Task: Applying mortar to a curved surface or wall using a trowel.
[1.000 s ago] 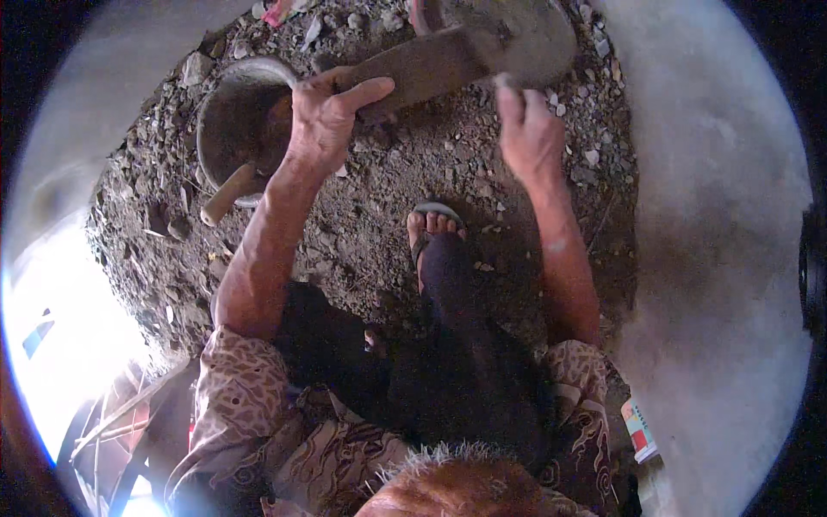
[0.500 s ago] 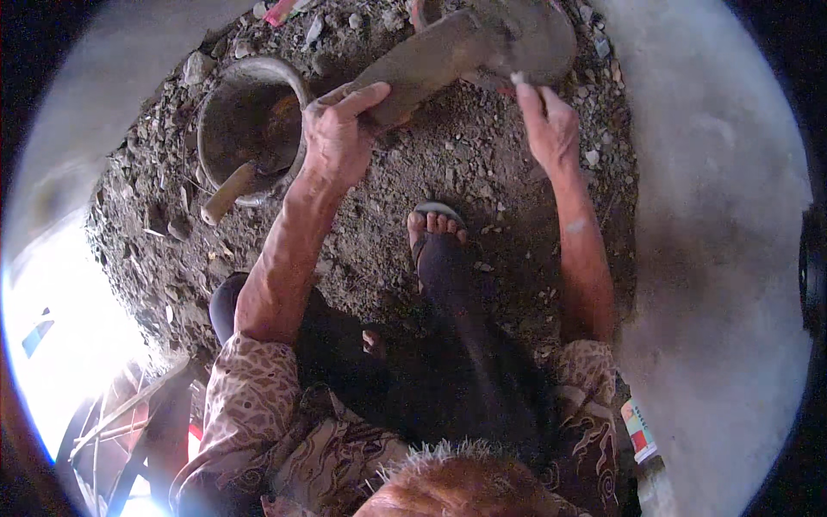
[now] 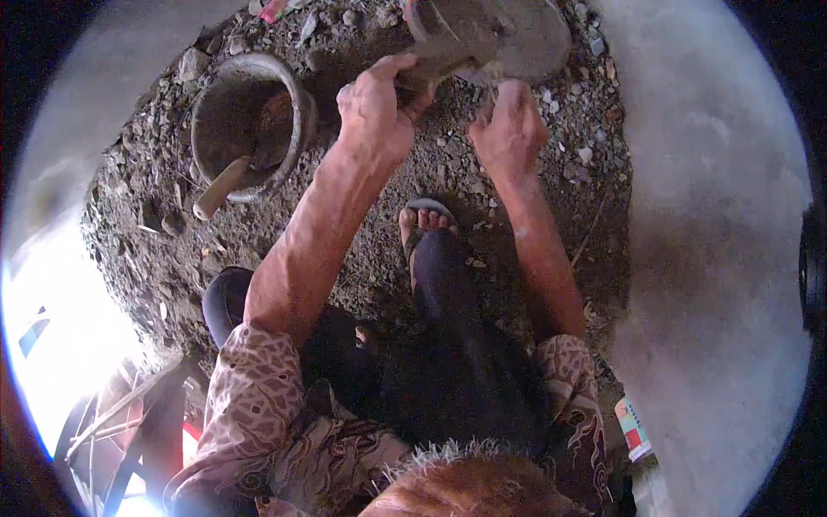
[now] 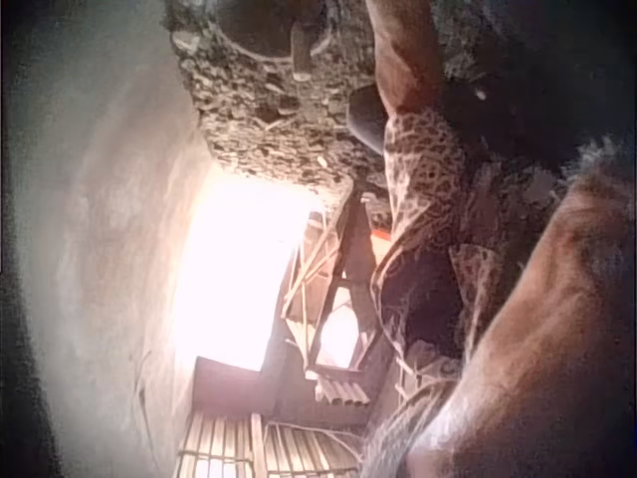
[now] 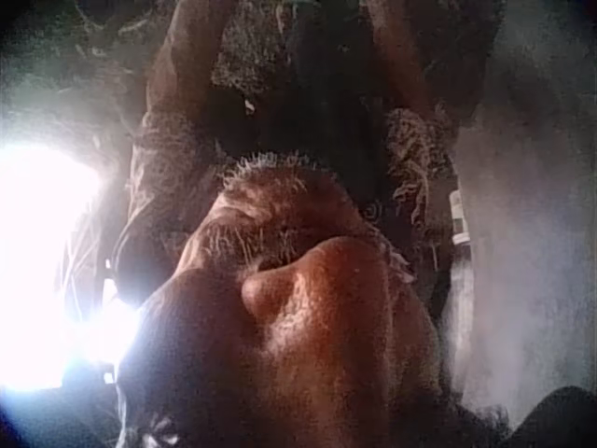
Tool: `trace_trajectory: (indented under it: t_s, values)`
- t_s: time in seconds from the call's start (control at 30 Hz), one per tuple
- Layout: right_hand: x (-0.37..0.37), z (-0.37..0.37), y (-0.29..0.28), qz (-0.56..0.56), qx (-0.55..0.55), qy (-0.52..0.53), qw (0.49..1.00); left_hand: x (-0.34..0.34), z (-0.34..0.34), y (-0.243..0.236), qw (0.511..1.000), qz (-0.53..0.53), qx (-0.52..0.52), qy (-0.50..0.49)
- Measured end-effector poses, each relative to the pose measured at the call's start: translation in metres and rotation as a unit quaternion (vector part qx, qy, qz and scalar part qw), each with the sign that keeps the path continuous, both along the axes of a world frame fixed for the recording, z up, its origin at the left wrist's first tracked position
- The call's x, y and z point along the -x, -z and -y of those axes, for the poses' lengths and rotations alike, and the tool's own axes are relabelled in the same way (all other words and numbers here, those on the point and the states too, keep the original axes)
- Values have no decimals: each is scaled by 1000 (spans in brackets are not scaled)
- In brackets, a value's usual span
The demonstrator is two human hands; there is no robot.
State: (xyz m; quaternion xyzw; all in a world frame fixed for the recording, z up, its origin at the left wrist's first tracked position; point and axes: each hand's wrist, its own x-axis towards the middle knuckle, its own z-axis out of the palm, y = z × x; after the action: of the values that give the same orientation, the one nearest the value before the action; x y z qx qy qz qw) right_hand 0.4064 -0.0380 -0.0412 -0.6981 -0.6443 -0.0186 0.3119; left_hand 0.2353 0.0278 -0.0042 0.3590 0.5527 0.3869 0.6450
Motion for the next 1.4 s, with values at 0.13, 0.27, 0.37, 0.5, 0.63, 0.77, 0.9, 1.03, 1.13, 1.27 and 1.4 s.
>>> trace_trajectory:
  t_s: [0.13,0.27,0.37,0.5,0.63,0.77,0.9,1.03,1.13,1.27,1.4]
  values:
    - [-13,23,-3,27,-5,-27,999,-3,-5,10,949,-204,-226,80]
    - [-28,51,-4,22,19,-41,999,-1,0,6,857,-388,-310,134]
    - [-39,71,-6,72,7,-52,996,-3,-5,-2,930,-284,-207,104]
    - [-42,70,-11,-98,-48,11,994,-16,-15,-7,951,-220,-214,42]
    - [-31,27,-12,-713,42,-10,700,-35,-12,1,967,166,120,-153]
    - [-15,11,-6,-814,141,16,563,-32,-13,10,960,204,148,-119]
    - [-18,45,-2,-802,215,55,555,-17,-20,17,966,175,142,-131]
    - [-22,80,-10,-752,232,108,607,-14,-17,22,994,75,-7,-76]
    - [-11,89,-22,-754,212,117,611,-21,-16,20,987,127,5,-97]
    - [2,65,-31,-762,220,116,598,-25,-12,11,999,-20,-18,-41]
    - [-16,20,-31,-751,182,106,626,-18,7,15,996,-68,-61,7]
